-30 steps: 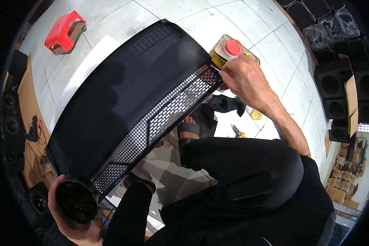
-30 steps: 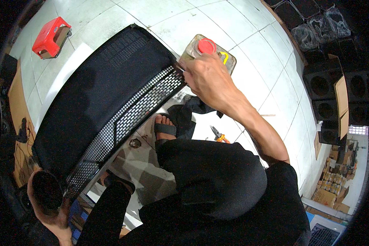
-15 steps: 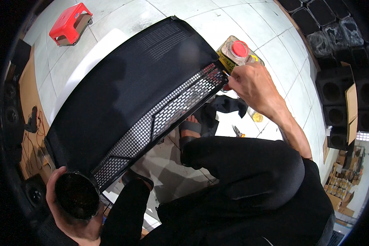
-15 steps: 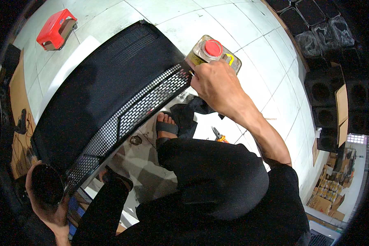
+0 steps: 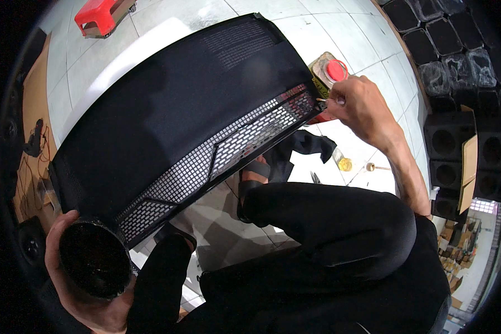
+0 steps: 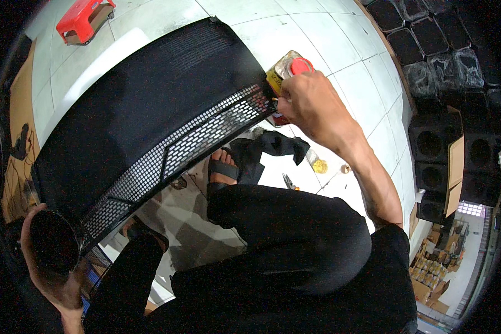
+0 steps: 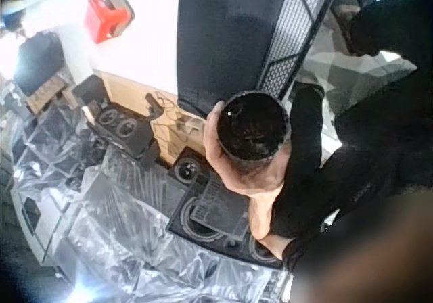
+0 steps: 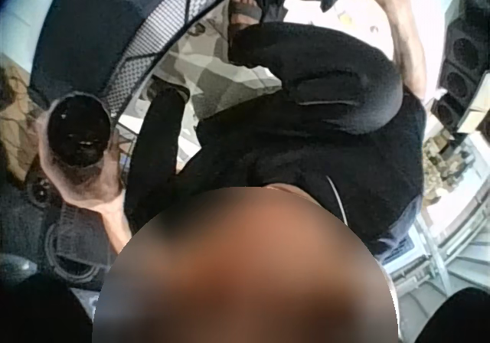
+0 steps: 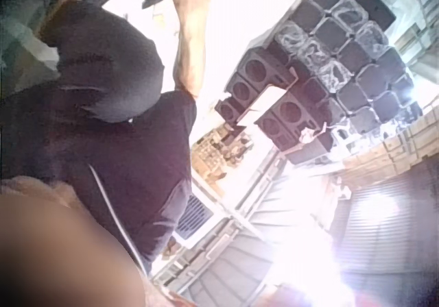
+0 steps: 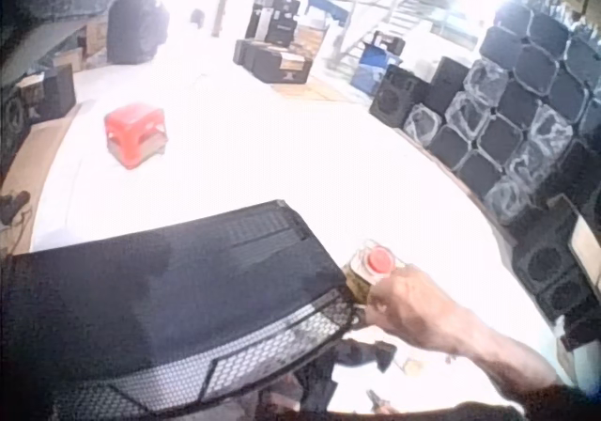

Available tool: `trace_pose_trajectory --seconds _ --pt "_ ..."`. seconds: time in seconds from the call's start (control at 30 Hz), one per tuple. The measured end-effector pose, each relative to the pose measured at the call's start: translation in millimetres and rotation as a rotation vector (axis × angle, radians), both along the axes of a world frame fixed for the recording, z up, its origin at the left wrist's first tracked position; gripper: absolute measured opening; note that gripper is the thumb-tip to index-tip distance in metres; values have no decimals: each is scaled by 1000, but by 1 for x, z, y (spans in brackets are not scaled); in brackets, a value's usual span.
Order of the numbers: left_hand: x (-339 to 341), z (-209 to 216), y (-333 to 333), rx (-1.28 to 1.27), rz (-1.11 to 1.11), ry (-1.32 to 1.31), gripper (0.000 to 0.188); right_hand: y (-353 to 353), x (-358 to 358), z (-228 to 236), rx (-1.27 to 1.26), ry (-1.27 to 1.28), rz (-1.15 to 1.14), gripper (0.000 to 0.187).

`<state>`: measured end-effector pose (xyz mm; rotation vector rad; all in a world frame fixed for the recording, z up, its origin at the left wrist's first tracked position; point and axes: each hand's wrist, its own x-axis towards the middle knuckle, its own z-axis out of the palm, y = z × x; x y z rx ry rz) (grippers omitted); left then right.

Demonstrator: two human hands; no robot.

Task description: The person applies a dark adhesive to the edge of a black speaker grille using a small stick, then presses a black foam strip along the glued edge. They smooth the strip, flip the grille, and trim excess foam with scissors.

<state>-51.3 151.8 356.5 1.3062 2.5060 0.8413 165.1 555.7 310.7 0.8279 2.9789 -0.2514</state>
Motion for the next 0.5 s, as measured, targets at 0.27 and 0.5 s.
trace_pose_trajectory --seconds 0.27,0.5 --pt "-3 -9 -9 -8 63 23 95 28 -31 8 185 -180 198 14" --pt "-9 -8 -13 -87 -8 130 93 46 -45 4 67 -276 368 16"
